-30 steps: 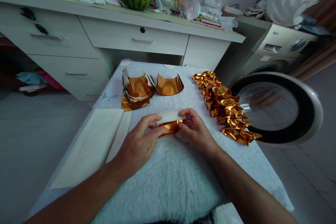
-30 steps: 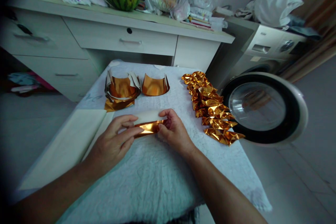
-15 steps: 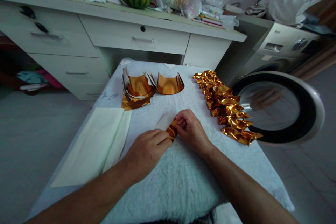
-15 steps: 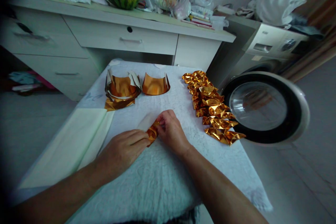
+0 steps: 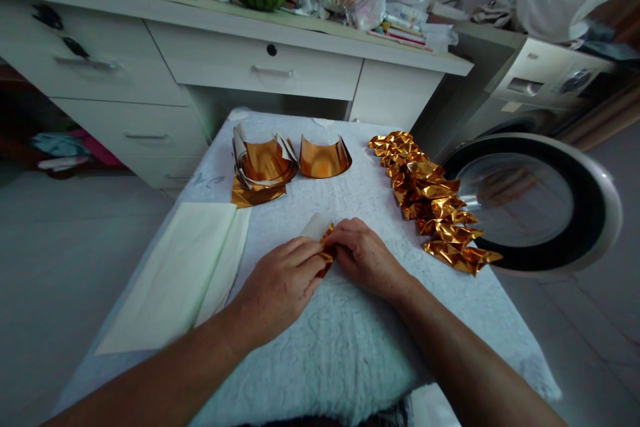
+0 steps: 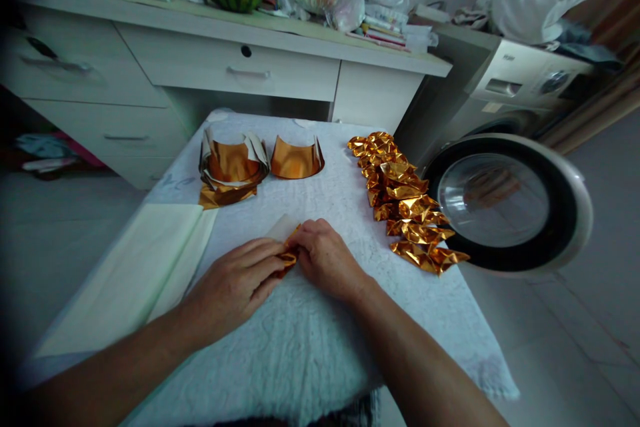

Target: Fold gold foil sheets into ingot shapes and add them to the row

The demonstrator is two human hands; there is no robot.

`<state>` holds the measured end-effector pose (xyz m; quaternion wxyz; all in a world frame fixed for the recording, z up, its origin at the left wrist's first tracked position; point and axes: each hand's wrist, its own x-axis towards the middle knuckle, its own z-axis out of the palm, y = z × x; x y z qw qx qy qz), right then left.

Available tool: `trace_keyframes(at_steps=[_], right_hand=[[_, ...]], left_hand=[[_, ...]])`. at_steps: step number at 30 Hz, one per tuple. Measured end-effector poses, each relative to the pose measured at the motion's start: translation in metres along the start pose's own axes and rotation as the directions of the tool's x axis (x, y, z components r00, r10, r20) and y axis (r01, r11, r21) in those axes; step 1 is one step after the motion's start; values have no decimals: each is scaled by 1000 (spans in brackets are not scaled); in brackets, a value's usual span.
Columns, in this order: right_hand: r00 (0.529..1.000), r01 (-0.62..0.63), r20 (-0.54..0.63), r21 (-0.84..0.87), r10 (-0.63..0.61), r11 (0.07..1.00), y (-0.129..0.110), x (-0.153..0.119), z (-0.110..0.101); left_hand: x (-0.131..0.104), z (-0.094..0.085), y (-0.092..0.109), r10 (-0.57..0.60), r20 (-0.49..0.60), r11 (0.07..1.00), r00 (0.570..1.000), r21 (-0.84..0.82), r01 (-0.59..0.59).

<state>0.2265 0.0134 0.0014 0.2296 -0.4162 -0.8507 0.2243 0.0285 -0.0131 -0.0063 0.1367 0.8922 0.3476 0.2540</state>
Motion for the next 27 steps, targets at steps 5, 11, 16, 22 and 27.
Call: trace_keyframes(at_steps=[5, 11, 16, 22, 27], right_hand=[[999, -5, 51, -21, 6, 1000, -10, -2, -7], [992, -20, 125, -75, 30, 997, -17, -6, -11], [986, -84, 141, -67, 93, 994, -16, -7, -6], [987, -122, 95, -76, 129, 990, -12, -7, 2], [988, -139, 63, -30, 141, 990, -16, -8, 2]], left_hand=[[-3, 1, -2, -31, 15, 999, 999, 14, 31], [-5, 0, -4, -100, 0, 995, 995, -11, 100], [-3, -1, -5, -103, -15, 994, 995, -45, 102], [-2, -4, -1, -200, 12, 979, 980, -25, 200], [-1, -5, -3, -243, 48, 970, 969, 42, 241]])
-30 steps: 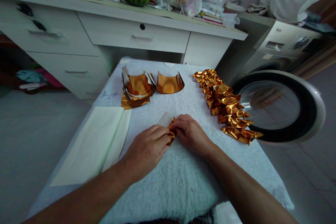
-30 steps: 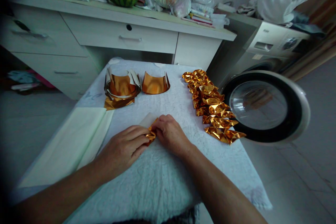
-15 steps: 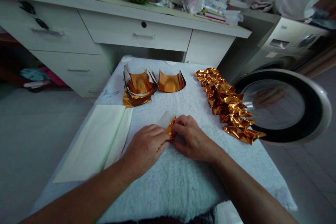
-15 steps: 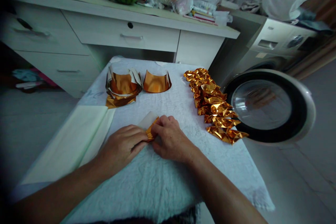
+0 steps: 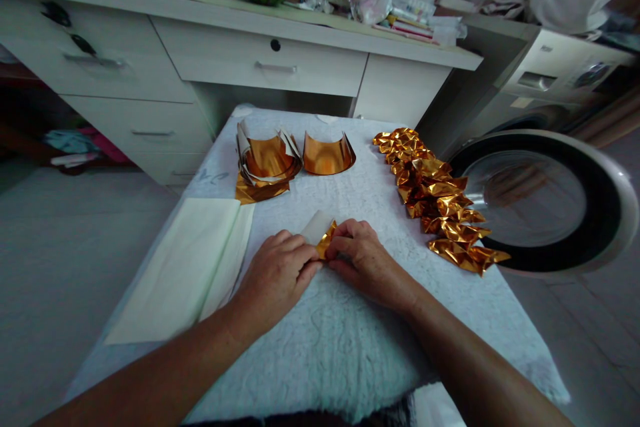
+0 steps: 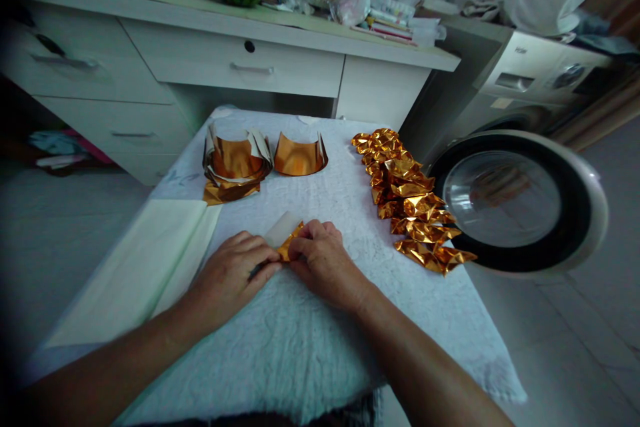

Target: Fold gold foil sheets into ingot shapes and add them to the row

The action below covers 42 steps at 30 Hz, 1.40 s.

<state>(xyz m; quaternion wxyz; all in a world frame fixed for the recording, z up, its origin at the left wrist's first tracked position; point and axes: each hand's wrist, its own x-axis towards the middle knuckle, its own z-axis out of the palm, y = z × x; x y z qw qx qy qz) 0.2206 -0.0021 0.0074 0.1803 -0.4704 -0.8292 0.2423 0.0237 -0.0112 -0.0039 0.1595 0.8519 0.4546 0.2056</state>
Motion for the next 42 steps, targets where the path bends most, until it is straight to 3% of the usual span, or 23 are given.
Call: trace_keyframes(at_steps=[9, 16, 28, 42], right_hand=[[994, -104, -19, 48, 105, 993, -7, 3, 5], [995, -90, -36, 77, 93, 993, -9, 3, 4], [998, -48, -30, 113, 52, 992, -8, 4, 5], [990, -133, -37, 61, 136, 989, -10, 5, 8]], left_hand=[[3, 0, -1, -40, 44, 999, 998, -10, 41], [3, -4, -2, -79, 114, 994, 990, -67, 87], [1, -10, -7, -113, 123, 992, 986, -39, 119], [3, -11, -5, -107, 112, 988, 988, -94, 118]])
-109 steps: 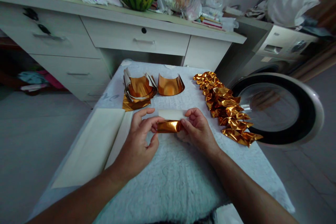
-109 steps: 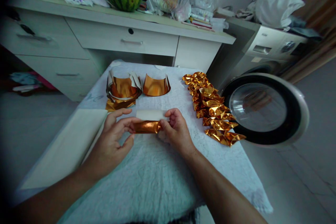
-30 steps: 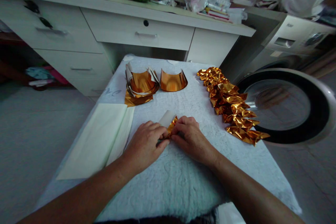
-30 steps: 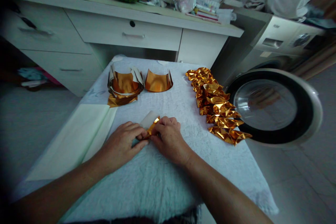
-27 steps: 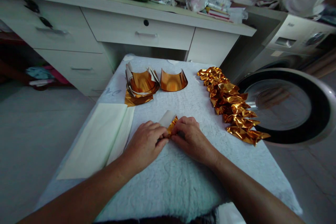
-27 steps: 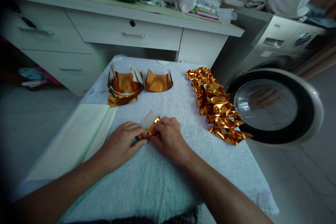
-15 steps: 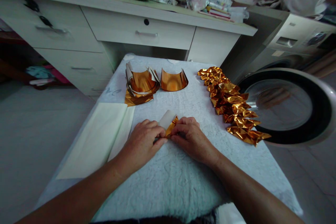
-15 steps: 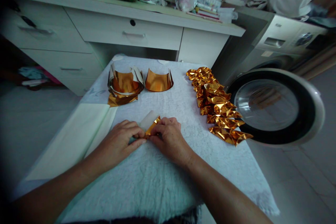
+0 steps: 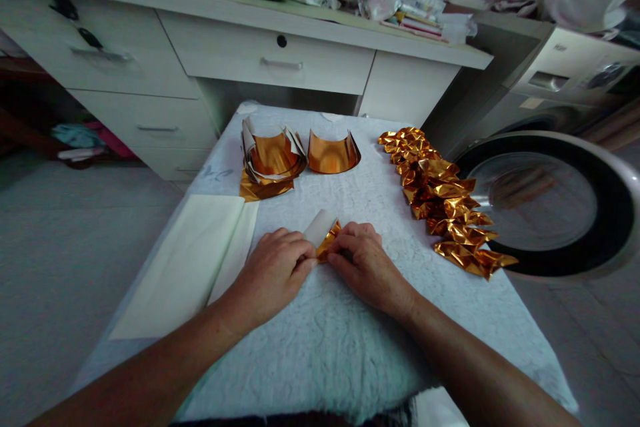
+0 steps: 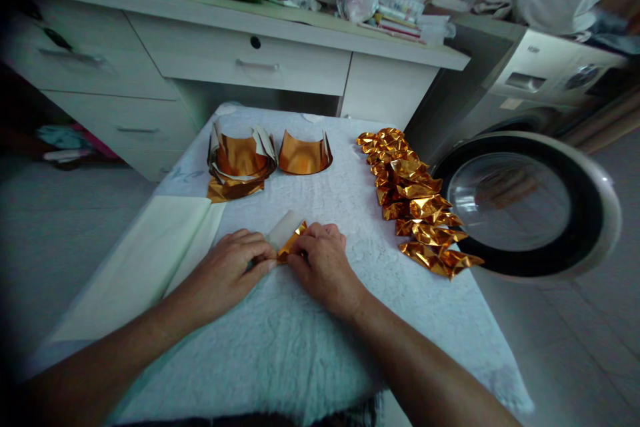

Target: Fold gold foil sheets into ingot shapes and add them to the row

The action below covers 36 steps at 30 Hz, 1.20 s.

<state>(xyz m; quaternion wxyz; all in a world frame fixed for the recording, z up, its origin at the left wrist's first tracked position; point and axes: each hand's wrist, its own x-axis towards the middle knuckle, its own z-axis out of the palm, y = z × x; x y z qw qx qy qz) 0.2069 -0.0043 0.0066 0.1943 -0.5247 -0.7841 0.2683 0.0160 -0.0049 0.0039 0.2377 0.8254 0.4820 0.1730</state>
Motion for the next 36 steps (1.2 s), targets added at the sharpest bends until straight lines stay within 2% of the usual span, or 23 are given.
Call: trace_keyframes(at_steps=[6, 18, 24, 36], right_hand=[[999, -12, -35, 10, 12, 1000, 3, 0, 5], [1000, -17, -14, 78, 18, 997, 2, 2, 2], [998, -52, -42, 54, 55, 997, 2, 3, 4], [994, -102, -51, -53, 100, 993, -4, 4, 6]], left_hand=[[-1, 3, 1, -6, -28, 999, 1000, 40, 7], [2, 1, 3, -27, 5, 999, 1000, 20, 27], [0, 0, 3, -81, 1, 994, 997, 74, 81], [-2, -1, 5, -82, 33, 992, 996, 94, 79]])
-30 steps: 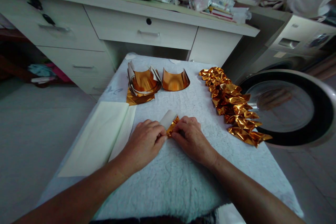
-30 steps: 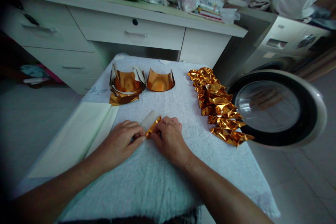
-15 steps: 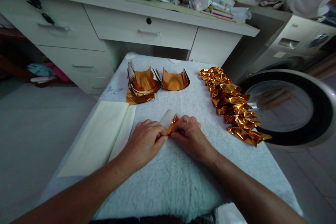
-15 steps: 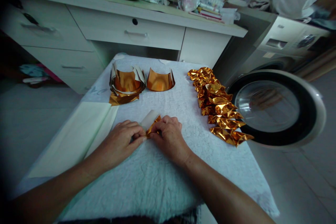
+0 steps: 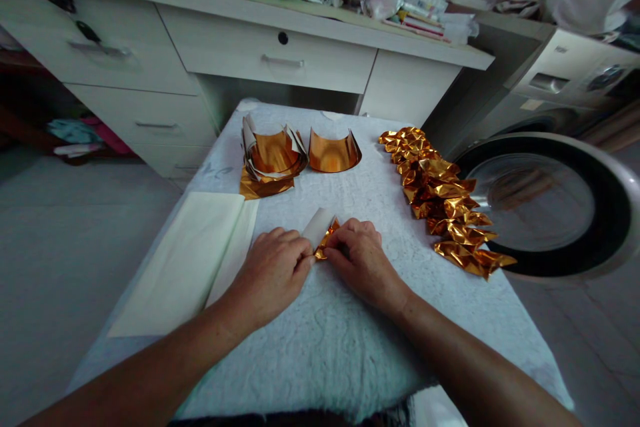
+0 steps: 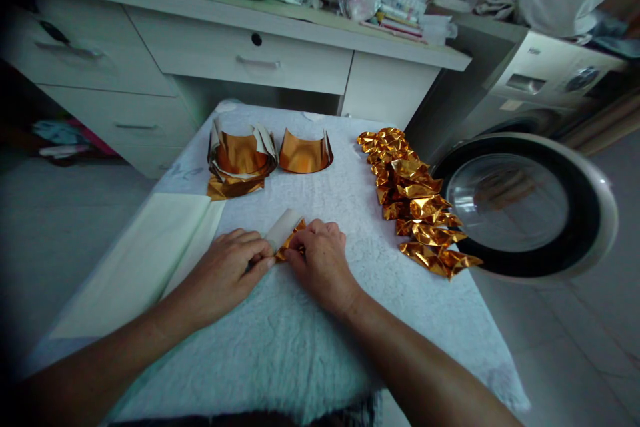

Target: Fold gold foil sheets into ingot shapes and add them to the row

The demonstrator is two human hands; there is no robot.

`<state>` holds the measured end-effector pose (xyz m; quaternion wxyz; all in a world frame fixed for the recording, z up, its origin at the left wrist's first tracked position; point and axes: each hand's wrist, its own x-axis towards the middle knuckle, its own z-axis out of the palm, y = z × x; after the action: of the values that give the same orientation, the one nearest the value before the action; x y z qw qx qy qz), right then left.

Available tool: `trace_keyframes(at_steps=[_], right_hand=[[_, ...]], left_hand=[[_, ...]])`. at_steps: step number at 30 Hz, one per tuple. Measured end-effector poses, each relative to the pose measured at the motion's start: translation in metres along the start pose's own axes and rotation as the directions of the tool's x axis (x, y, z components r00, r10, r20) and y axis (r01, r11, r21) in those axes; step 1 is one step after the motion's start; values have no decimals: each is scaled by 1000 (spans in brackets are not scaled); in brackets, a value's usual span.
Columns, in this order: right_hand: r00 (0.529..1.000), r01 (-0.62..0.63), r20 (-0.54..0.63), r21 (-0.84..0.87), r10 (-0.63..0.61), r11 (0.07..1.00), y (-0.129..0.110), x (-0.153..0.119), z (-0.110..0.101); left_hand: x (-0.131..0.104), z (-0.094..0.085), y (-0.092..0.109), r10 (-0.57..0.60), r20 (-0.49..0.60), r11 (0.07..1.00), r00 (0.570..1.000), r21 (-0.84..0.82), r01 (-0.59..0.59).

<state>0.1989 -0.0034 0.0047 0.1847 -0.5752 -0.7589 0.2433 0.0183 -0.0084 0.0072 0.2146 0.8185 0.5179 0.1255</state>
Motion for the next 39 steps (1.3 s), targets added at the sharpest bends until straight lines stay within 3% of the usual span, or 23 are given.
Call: trace_keyframes(at_steps=[6, 17, 39], right_hand=[[1000, -11, -18, -46, 10, 999, -2, 0, 1], [998, -41, -55, -69, 37, 997, -3, 1, 5], [996, -42, -85, -142, 30, 989, -5, 0, 9]], left_hand=[[-1, 1, 4, -11, -2, 995, 1000, 95, 11], [-2, 5, 4, -76, -55, 992, 996, 101, 81], [-2, 4, 6, -47, -39, 980, 998, 189, 53]])
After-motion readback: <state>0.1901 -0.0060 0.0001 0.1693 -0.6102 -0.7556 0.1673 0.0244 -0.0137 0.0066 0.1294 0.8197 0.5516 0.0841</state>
